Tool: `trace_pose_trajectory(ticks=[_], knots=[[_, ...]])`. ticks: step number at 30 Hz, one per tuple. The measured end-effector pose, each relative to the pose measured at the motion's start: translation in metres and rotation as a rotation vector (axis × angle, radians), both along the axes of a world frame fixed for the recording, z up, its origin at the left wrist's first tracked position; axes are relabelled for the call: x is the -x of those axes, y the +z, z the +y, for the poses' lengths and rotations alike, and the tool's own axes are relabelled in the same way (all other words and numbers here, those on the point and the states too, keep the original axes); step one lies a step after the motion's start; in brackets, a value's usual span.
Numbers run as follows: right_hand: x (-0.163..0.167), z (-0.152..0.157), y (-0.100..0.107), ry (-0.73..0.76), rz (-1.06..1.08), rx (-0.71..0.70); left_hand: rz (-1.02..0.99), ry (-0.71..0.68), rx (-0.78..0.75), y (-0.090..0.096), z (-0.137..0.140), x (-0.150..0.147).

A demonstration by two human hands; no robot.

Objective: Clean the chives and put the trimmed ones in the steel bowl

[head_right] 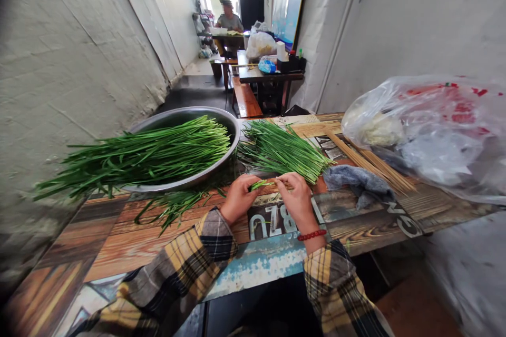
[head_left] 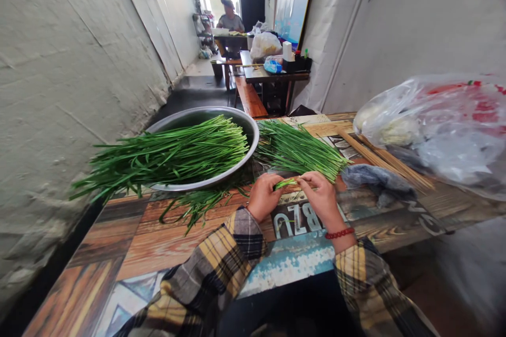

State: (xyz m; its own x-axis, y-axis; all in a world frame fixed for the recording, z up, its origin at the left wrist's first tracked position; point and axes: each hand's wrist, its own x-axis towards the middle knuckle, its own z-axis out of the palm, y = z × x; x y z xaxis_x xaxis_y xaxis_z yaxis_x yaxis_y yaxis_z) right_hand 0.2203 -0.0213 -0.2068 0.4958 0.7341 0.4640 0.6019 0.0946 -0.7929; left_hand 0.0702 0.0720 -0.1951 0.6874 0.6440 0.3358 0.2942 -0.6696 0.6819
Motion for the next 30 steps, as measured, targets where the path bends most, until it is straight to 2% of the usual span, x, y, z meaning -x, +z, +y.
trace_pose_trajectory(ticks=[2,5,7,11,15,21,25,27,30], knots=[[-0.002,0.0,-0.003,-0.042,0.092,-0.007,0.012,-0.004,-0.013,0.001,0.0,0.0],[-0.007,-0.001,-0.01,-0.183,0.264,-0.056,0.009,0.012,-0.028,0.0,0.0,0.0],[-0.01,-0.002,-0.012,-0.221,0.265,-0.071,-0.002,0.029,-0.028,-0.001,0.001,0.001],[-0.008,-0.002,-0.008,-0.189,0.128,-0.004,0.001,0.026,-0.025,-0.002,0.002,0.001],[-0.004,-0.001,-0.004,-0.093,0.077,0.056,0.029,0.016,-0.032,0.002,0.001,0.002],[0.001,-0.001,0.002,-0.105,-0.086,0.018,0.188,0.067,-0.223,0.013,-0.009,0.004],[0.004,-0.002,0.006,-0.014,-0.078,0.012,0.192,0.034,-0.303,0.011,-0.012,0.003],[0.001,-0.002,0.005,-0.035,0.001,0.029,0.117,0.007,-0.26,0.008,-0.009,0.001],[-0.008,-0.002,-0.002,-0.182,0.099,0.014,-0.082,0.03,-0.075,0.003,-0.001,-0.001]])
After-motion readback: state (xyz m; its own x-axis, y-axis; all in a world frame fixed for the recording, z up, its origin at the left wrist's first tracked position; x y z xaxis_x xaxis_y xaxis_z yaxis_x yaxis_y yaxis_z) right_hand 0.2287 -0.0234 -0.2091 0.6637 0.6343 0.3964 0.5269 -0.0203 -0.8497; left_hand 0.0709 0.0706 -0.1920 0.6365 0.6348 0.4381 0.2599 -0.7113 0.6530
